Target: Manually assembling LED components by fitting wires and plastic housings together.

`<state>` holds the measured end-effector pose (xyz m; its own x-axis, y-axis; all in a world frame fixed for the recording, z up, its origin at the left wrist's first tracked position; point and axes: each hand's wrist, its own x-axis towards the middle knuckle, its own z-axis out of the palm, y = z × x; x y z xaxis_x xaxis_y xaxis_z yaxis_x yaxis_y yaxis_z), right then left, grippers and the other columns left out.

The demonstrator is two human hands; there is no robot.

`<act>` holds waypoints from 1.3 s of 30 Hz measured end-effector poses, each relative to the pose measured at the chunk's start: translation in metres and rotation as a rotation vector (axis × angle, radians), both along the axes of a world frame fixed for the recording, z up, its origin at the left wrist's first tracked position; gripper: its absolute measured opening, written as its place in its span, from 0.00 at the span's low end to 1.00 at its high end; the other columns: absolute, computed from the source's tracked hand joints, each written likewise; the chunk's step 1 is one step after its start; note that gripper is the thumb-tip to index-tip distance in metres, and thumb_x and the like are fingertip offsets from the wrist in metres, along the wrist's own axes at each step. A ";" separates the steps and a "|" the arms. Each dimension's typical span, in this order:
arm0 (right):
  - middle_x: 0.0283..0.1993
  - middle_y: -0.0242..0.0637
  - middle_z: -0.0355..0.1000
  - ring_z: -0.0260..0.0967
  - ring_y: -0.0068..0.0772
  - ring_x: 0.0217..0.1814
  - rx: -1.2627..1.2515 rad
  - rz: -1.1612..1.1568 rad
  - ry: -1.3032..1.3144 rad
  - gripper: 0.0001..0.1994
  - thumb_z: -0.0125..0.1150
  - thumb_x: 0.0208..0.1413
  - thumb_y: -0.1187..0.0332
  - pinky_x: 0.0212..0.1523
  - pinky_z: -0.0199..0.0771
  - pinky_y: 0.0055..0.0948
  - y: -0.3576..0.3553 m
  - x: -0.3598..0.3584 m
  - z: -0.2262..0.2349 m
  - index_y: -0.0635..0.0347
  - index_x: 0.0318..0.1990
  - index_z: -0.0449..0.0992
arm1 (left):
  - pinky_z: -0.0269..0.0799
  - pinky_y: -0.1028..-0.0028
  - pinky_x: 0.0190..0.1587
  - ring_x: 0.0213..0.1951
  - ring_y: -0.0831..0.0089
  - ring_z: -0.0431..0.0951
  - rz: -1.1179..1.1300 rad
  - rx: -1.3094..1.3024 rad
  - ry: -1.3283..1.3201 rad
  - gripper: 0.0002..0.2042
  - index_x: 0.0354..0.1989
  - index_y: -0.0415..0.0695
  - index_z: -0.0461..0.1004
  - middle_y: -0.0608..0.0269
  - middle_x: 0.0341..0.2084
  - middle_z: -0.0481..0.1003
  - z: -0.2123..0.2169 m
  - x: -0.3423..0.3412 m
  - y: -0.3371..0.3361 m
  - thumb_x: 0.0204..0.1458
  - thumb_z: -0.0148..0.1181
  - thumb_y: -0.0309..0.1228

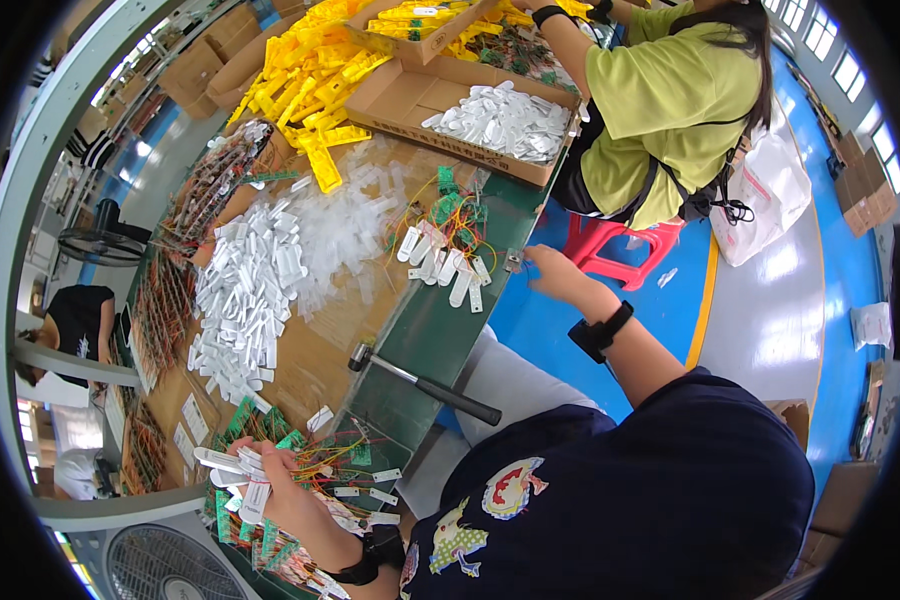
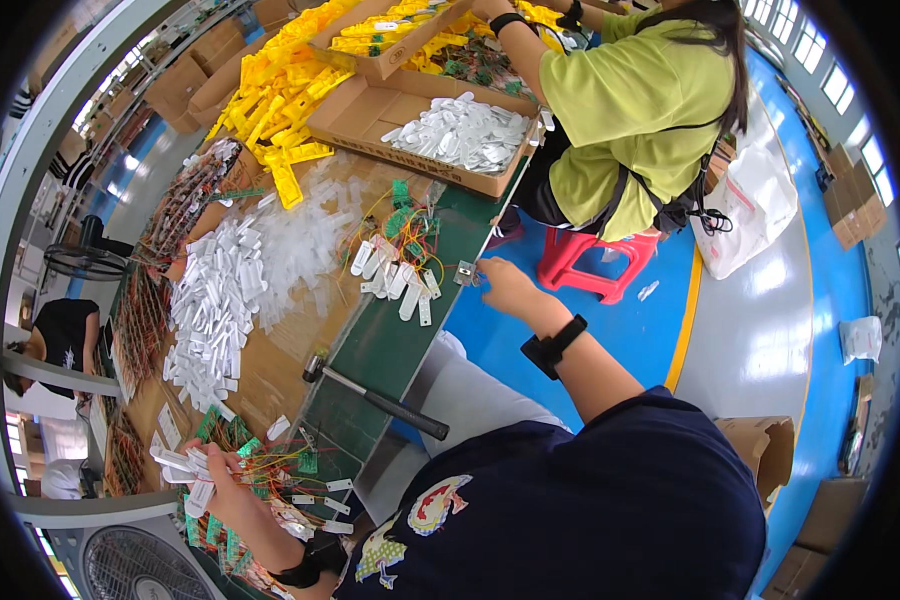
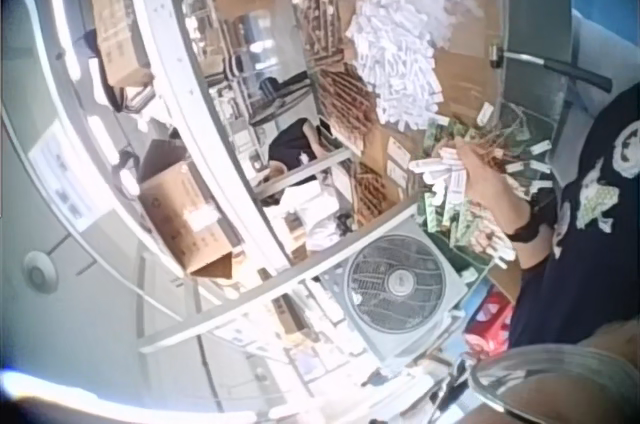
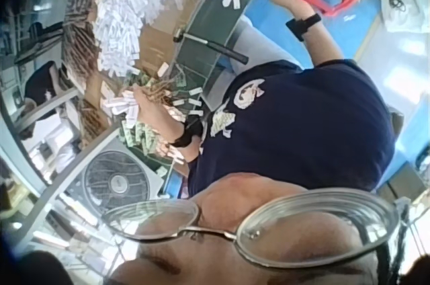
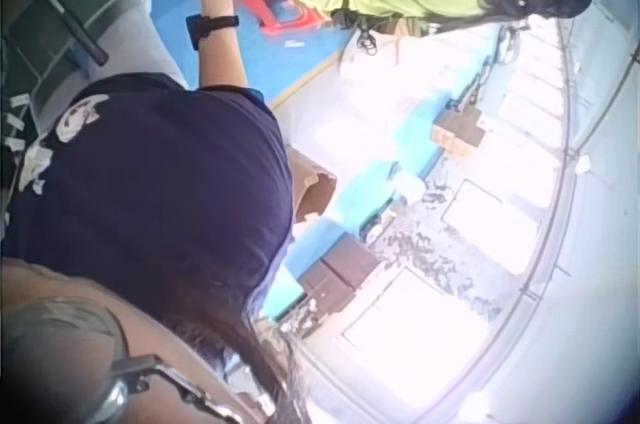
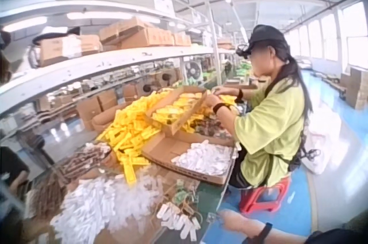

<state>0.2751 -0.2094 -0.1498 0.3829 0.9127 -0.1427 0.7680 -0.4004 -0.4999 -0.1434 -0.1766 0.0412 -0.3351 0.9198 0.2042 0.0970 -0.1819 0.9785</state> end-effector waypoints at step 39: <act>0.33 0.43 0.68 0.71 0.48 0.38 0.463 0.586 0.196 0.08 0.56 0.48 0.66 0.37 0.72 0.44 0.043 -0.243 0.110 0.59 0.34 0.72 | 0.59 0.77 0.29 0.20 0.80 0.60 0.093 0.104 -0.126 0.12 0.46 0.39 0.64 0.68 0.17 0.62 0.004 -0.051 -0.019 0.54 0.55 0.24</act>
<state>0.0319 -0.1662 -0.0393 -0.1743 0.9418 0.2873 0.6705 0.3272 -0.6658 -0.1940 -0.1958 0.0451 -0.4465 0.8598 0.2477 -0.0036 -0.2785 0.9604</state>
